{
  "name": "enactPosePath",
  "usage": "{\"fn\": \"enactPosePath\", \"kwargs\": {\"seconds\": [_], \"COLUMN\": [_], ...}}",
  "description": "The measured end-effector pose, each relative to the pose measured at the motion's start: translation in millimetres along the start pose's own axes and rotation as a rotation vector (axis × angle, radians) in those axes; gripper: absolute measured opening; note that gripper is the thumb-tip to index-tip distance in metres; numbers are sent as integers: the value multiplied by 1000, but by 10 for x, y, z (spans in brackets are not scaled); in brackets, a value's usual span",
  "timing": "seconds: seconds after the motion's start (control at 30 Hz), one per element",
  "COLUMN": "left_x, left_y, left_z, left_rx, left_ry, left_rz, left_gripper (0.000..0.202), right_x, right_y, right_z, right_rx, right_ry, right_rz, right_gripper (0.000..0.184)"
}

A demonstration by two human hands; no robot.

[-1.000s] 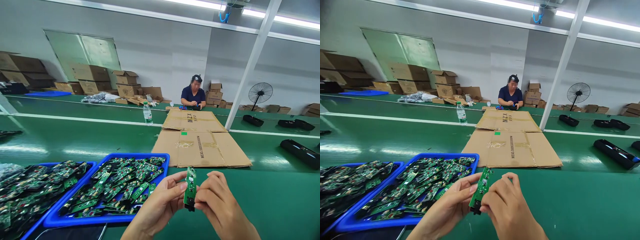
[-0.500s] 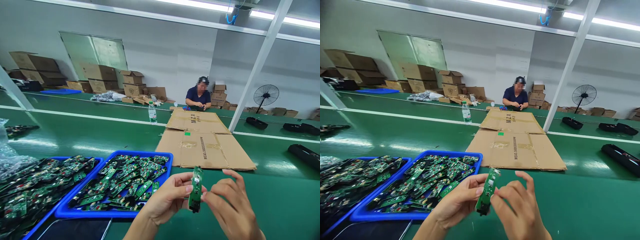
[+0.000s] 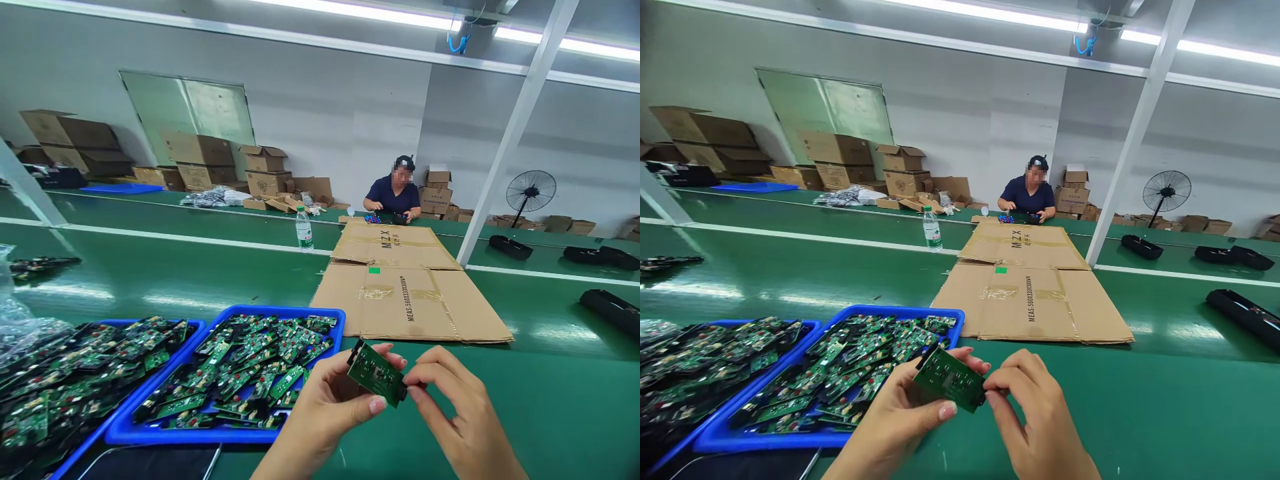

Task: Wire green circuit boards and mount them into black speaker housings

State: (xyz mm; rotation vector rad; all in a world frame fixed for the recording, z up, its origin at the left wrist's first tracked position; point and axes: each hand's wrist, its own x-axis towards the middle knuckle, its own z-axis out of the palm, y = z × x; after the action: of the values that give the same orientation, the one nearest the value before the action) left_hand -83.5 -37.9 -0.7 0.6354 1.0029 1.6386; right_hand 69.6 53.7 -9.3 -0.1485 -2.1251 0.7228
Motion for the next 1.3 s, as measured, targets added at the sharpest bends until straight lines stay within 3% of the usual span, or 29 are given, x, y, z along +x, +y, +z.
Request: {"fn": "enactPosePath", "kwargs": {"seconds": [0.17, 0.3, 0.33, 0.47, 0.57, 0.77, 0.9, 1.1, 1.2, 1.3], "left_x": [43, 111, 108, -11, -122, -173, -132, -54, -16, 40], "left_y": [-14, 143, 216, 520, 646, 660, 615, 579, 567, 527], "left_z": [-34, -257, -344, -690, -830, -910, -1005, -1078, -1085, -1093], "left_rx": [64, 174, 187, 147, 126, 342, 524, 610, 596, 569], "left_ry": [-47, -52, -9, 356, 455, 510, 534, 569, 573, 587], "left_rz": [-28, -10, 28, 244, 295, 199, 130, 67, 47, 30], "left_gripper": [42, 39, 42, 38, 43, 37, 39, 32, 22, 22], "right_x": [-2, -2, 5, 30, -18, -214, -160, -69, -93, -62], "right_y": [63, 219, 272, 507, 691, 895, 840, 782, 820, 840], "right_z": [43, 120, 157, 428, 753, 1302, 1526, 1897, 1963, 1853], "right_rx": [202, 429, 465, 488, 394, 162, 19, -184, -178, -66], "right_ry": [-156, -336, -333, -357, -492, -531, -562, -697, -669, -558], "right_rz": [122, 188, 210, 370, 433, 352, 220, 122, 131, 176], "right_gripper": [16, 20, 21, 17, 14, 17, 18, 23, 22, 23]}}
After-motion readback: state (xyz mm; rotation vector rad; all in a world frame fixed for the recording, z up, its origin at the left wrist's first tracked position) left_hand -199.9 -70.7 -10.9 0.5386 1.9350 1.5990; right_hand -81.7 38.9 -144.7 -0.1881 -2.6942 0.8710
